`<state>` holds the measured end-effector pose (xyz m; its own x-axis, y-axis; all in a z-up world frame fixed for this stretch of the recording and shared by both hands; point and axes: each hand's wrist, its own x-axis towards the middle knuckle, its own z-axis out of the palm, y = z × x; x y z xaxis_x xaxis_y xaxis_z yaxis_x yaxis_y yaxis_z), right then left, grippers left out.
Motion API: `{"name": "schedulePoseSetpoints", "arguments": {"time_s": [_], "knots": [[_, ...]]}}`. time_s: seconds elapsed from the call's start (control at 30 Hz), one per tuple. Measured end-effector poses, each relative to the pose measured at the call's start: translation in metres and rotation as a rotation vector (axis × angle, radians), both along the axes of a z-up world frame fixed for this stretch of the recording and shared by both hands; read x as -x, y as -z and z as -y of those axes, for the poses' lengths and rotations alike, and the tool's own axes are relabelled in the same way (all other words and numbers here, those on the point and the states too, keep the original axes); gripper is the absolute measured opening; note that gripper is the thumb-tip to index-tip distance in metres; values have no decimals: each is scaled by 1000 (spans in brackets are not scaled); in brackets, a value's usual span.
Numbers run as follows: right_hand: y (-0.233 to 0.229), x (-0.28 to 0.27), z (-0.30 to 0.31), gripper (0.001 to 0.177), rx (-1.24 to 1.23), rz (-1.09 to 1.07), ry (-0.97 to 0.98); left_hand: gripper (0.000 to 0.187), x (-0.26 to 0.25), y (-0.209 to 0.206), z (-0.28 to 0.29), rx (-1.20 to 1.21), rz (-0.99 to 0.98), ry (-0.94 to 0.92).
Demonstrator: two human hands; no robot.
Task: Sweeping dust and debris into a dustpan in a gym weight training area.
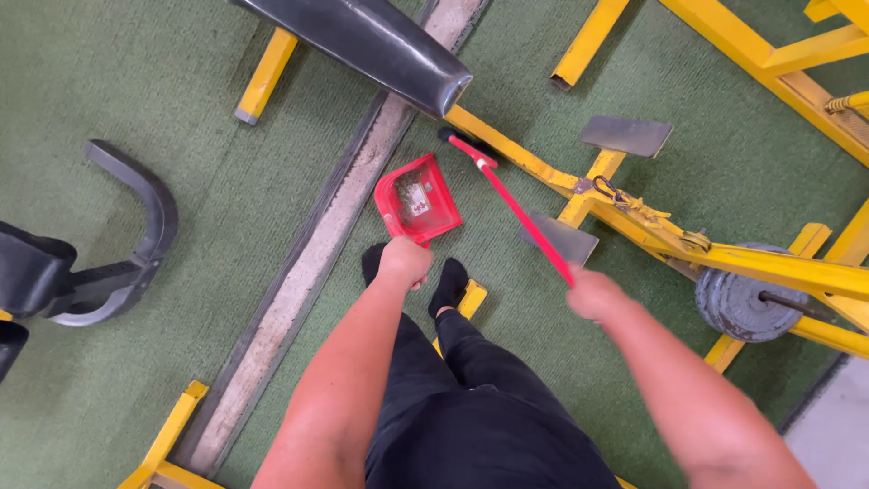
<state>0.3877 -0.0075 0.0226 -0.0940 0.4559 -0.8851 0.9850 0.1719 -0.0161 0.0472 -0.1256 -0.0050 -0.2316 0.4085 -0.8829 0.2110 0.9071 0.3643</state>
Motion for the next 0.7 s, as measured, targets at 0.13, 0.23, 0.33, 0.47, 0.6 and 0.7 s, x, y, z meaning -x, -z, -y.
{"name": "schedulePoseSetpoints", "arguments": {"time_s": [0.13,0.23,0.33,0.47,0.6,0.7], "knots": [[36,-8,19,73,15,-111,-94,28,2,-6,-7,6,-4,-14],[-8,-13,8,76,93,-143,-102,27,1,-11,-6,23,19,-65],[-37,-12,-10,77,104,-161,-33,22,8,-14,-10,1,13,-94],[-21,8,-3,79,32,-53,26,26,6,-11,-9,19,2,-37],[36,15,29,78,50,-75,-24,25,5,-8,-15,46,7,-1],[19,-5,23,81,91,-161,-41,28,9,5,-11,8,36,23]]}}
